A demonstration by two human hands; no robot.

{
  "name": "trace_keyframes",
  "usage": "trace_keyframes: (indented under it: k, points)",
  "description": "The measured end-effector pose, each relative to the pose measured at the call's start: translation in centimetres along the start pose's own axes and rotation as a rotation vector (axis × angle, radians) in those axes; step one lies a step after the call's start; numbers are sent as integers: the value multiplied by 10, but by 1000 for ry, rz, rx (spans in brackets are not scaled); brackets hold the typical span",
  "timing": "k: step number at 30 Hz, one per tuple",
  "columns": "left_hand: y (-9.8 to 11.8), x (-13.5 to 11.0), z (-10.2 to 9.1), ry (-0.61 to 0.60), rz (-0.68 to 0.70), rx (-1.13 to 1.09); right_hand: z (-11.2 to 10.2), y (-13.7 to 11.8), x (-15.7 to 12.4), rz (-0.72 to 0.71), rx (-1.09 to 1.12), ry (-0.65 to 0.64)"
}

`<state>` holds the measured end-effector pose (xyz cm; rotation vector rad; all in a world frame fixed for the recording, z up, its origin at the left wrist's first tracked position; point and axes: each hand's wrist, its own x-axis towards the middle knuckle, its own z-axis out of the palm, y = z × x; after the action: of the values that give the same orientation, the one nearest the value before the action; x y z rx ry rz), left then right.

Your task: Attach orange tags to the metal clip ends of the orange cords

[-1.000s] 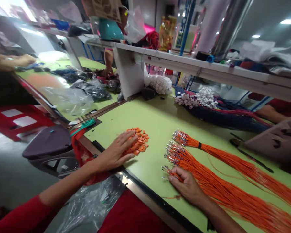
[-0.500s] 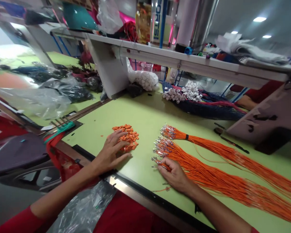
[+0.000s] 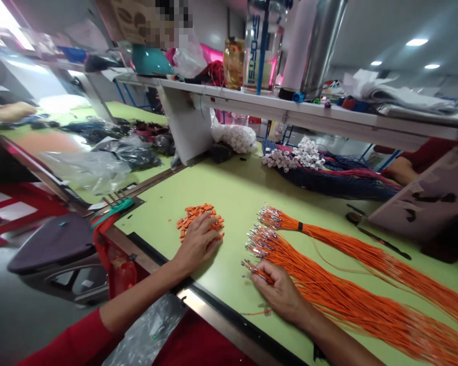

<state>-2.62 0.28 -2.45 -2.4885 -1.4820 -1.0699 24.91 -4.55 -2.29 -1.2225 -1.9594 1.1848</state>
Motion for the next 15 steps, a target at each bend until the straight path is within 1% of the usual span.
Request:
trace_keyframes:
  k: [3,5,6,7,9,11,13,15]
  points:
    - [6,-3,-5,14,-34,-156,1,-1,1,13,27,30]
    - [18,-8,-8,0,-74,-272,2,-4,1,33,67,60]
    - [26,-12,-9,-17,-120,-361,2,-6,1,38,97,75]
    - [35,-15,-10,-35,-198,-497,1,-9,1,40,129,101]
    - [54,-22,-9,-73,-403,-805,0,-16,0,40,201,141]
    - [72,-27,-6,-91,-594,-1031,-2,-22,-1,41,242,167]
    - [85,-29,-4,-96,-720,-1133,-5,-28,-2,34,257,179]
    - [94,-29,-3,-95,-788,-1164,-7,-32,-3,12,255,183]
